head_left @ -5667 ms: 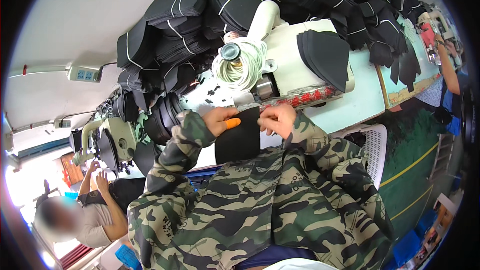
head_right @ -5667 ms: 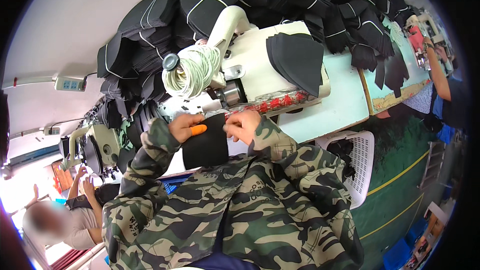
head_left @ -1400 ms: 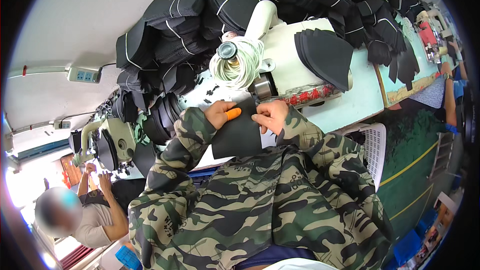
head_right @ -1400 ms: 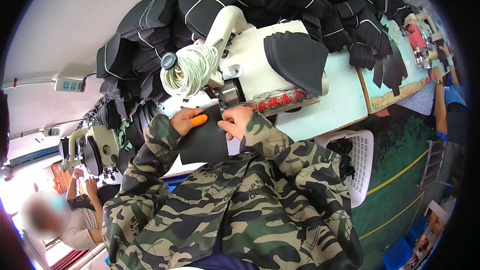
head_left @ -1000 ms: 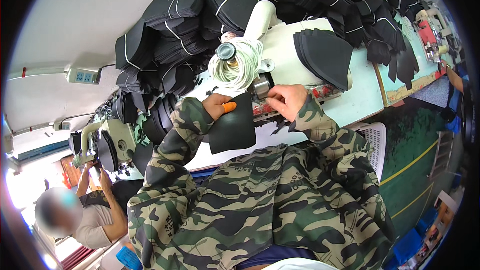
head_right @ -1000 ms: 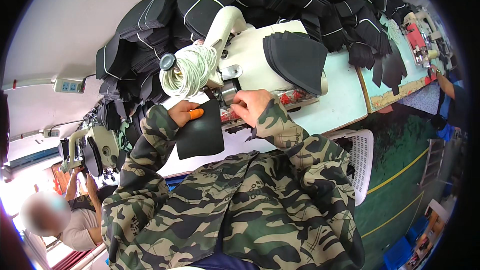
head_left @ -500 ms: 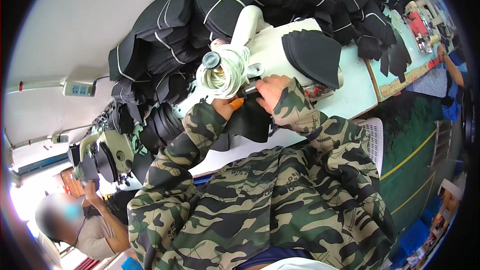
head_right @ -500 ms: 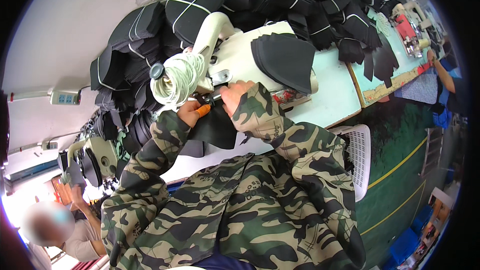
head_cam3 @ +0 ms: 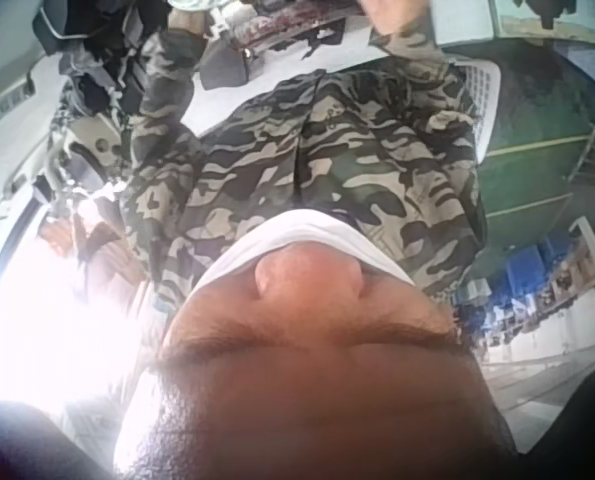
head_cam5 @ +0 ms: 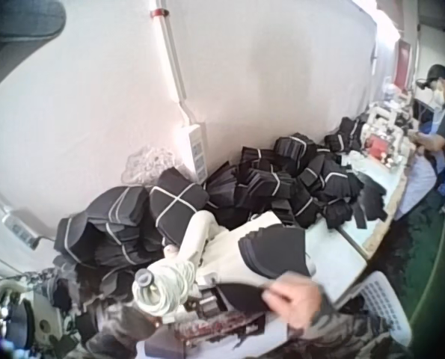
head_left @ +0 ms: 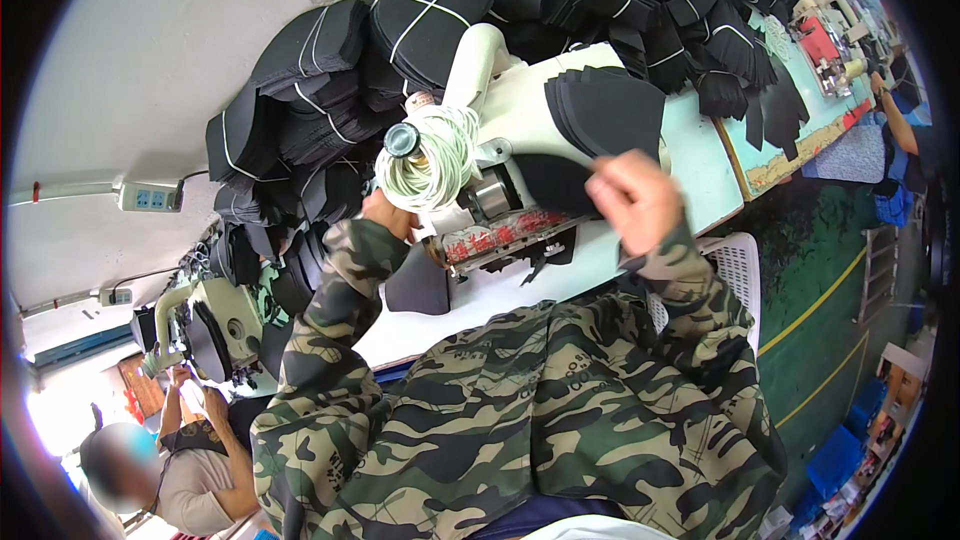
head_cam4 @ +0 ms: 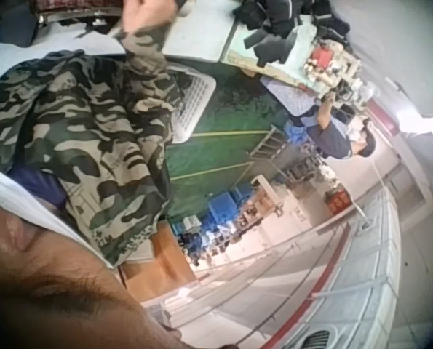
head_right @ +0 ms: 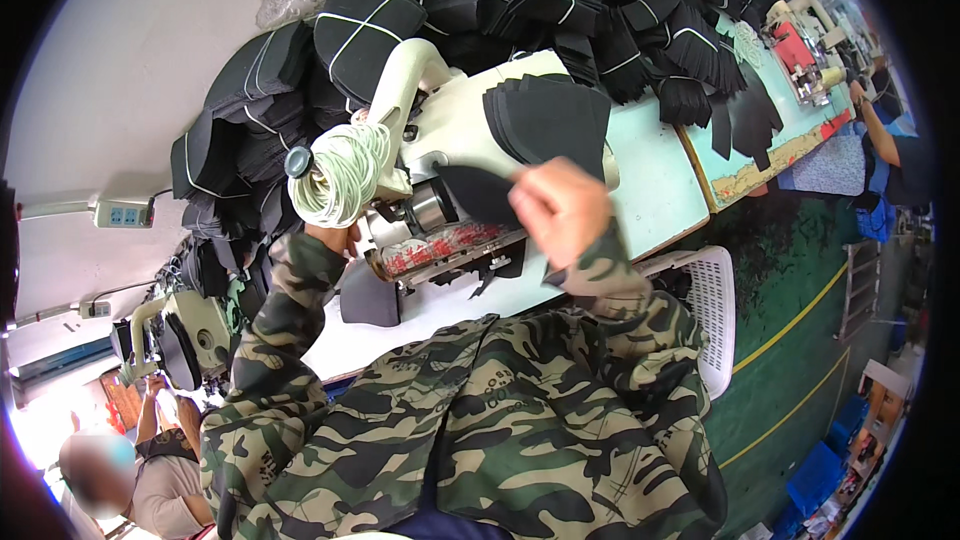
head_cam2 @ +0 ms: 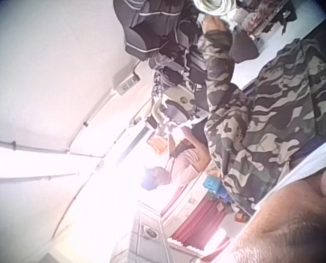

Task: Processing shoe components using a skiving machine and organizing finished parts into a crate.

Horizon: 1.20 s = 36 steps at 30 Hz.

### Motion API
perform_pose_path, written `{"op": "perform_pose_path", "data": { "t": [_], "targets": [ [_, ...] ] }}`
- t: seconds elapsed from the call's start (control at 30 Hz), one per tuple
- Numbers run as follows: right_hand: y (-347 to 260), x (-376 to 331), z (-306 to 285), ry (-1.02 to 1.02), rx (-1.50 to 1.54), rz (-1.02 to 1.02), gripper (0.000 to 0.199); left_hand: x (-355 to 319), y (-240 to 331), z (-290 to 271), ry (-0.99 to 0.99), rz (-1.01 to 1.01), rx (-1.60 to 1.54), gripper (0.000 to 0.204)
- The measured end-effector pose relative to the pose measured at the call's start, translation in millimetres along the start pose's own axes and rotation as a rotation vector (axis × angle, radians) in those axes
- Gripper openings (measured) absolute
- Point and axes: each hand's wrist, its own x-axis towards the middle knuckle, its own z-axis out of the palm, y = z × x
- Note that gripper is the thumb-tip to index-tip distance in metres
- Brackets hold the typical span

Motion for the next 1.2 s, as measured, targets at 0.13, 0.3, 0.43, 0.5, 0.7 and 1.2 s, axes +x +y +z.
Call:
{"op": "perform_pose_path", "data": {
  "t": [0.13, 0.3, 0.43, 0.5, 0.7, 1.2],
  "targets": [
    [23, 20, -14, 0.241, -0.461, -0.132, 0.017, -16, -48, 3, -0.297, -0.194, 1.056, 0.042],
    [29, -7, 32, -0.020, -0.300, -0.089, 0.021, -34, -61, 14, -0.275, -0.168, 1.086, 0.037],
    [13, -31, 71, -0.426, 0.221, 0.107, 0.021, -38, -54, 13, -0.104, -0.161, 1.063, 0.030],
    [9, -42, 88, -0.533, 0.244, 0.103, 0.022, -40, -82, -9, -0.535, 0.027, 0.734, 0.027],
    [7, -47, 109, -0.751, 0.449, 0.332, 0.020, -61, 27, 7, -0.675, 0.089, -0.135, 0.012],
    [7, -1, 91, -0.529, 0.163, 0.139, 0.018, -19, 15, 6, -0.544, -0.081, -0.086, 0.024]
  ]
}}
